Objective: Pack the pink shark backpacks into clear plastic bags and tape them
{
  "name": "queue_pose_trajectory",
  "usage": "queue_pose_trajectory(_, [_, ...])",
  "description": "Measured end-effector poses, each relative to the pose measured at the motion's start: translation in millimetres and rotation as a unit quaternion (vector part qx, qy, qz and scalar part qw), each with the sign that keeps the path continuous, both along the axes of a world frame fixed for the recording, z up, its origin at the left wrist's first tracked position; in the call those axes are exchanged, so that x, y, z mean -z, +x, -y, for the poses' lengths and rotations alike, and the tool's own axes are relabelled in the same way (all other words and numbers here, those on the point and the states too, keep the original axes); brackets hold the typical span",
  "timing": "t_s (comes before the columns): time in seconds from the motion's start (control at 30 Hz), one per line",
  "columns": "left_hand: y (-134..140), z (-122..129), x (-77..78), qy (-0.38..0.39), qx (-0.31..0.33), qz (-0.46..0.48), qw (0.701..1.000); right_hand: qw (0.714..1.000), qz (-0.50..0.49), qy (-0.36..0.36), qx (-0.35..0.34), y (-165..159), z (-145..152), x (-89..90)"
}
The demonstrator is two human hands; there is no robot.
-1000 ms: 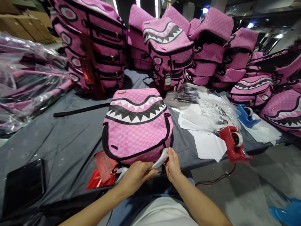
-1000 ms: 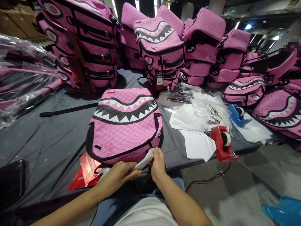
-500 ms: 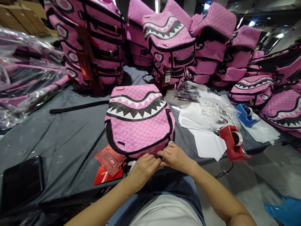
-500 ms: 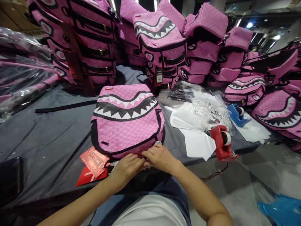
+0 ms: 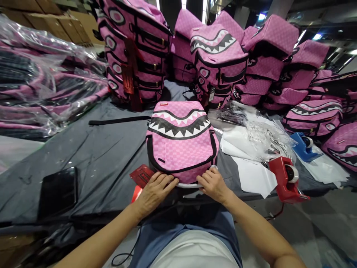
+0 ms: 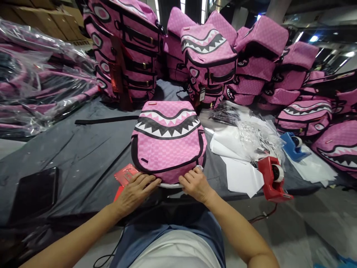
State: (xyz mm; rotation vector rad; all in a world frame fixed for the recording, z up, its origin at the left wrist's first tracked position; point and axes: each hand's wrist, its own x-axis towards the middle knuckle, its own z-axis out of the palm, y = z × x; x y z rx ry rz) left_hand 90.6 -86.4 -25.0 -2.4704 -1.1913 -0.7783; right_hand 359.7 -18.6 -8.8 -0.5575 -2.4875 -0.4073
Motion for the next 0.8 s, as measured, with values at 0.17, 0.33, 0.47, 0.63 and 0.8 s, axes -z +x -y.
queue_pose_trajectory(0.17, [53.5,-4.9,-54.8,-0.277,0.044,0.166,0.945,0.998,-0.054,0.037,-0.006,5.4,-1.5,6.5])
queue_pose_trajectory(0.33, [94.3,-61.5,-56.1,-0.548,0.117,0.184,0.808,0.996,-0.079,0.034,-0.017,11.7,0.5,8.8])
queue_pose_trajectory(0.47, [103.0,-69.2,-48.1,-0.639,0.127,0.175,0.738,0.996,-0.083,0.018,0.004,15.4,-1.7,16.9])
queue_pose_trajectory(0.63, [90.7,-51.1,-59.8,-0.698,0.086,0.239,0.67,0.995,-0.095,-0.016,-0.004,9.2,-6.3,24.4])
queue_pose_trajectory(0.8, [81.2,-44.4,-65.6,-0.672,0.065,0.289,0.679,0.985,-0.14,-0.094,0.04,24.3,28.7,9.9])
